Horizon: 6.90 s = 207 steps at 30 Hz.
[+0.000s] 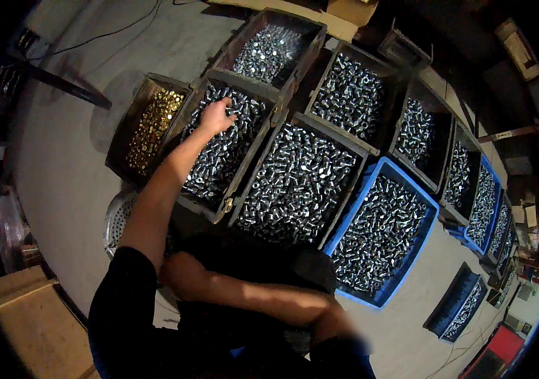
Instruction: The person sits on the floor and sorts small metal hardware components by hand. They pick individual items from a large bin filled with mixed silver parts and place them into a separate bin containing gold-colored parts. The process involves repetitive picking and placing of small objects.
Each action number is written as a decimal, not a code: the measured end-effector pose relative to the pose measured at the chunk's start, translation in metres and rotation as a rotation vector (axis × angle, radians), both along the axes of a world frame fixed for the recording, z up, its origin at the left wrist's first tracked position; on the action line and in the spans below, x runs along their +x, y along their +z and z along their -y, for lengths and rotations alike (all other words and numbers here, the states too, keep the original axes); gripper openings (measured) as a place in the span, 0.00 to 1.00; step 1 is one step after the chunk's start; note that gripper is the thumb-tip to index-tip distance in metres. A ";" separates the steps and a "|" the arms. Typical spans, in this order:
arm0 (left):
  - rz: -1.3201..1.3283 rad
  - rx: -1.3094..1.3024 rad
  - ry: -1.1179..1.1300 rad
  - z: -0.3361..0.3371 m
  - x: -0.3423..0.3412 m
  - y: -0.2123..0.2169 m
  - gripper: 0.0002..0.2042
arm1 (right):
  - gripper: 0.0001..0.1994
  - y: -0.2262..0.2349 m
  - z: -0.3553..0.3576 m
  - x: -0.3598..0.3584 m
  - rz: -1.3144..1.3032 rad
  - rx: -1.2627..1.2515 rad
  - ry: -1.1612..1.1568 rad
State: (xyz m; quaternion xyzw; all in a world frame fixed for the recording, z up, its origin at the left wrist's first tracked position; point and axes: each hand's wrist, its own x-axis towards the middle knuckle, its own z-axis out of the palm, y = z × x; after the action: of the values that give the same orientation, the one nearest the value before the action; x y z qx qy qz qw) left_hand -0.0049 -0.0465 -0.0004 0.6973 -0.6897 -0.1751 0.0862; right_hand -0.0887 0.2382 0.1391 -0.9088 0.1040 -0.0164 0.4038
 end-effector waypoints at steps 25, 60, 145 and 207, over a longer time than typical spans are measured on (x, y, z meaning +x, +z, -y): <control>0.212 0.100 -0.062 -0.020 0.020 -0.004 0.13 | 0.06 0.005 -0.012 0.005 -0.048 -0.090 -0.017; 0.347 -0.207 0.231 -0.303 0.283 -0.007 0.16 | 0.05 0.003 -0.013 0.003 0.117 -0.237 -0.049; -0.083 -0.070 -0.140 -0.058 0.029 -0.019 0.22 | 0.04 0.002 -0.012 -0.002 0.129 -0.151 -0.159; 0.225 0.046 -0.255 -0.097 0.073 -0.001 0.16 | 0.05 0.003 -0.015 -0.002 0.193 -0.266 -0.119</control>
State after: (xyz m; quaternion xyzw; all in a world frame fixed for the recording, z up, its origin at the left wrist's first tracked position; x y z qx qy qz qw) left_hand 0.0685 0.0509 -0.0016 0.6213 -0.7736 -0.1213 -0.0303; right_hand -0.0904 0.2532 0.1417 -0.9407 0.1155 -0.1410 0.2862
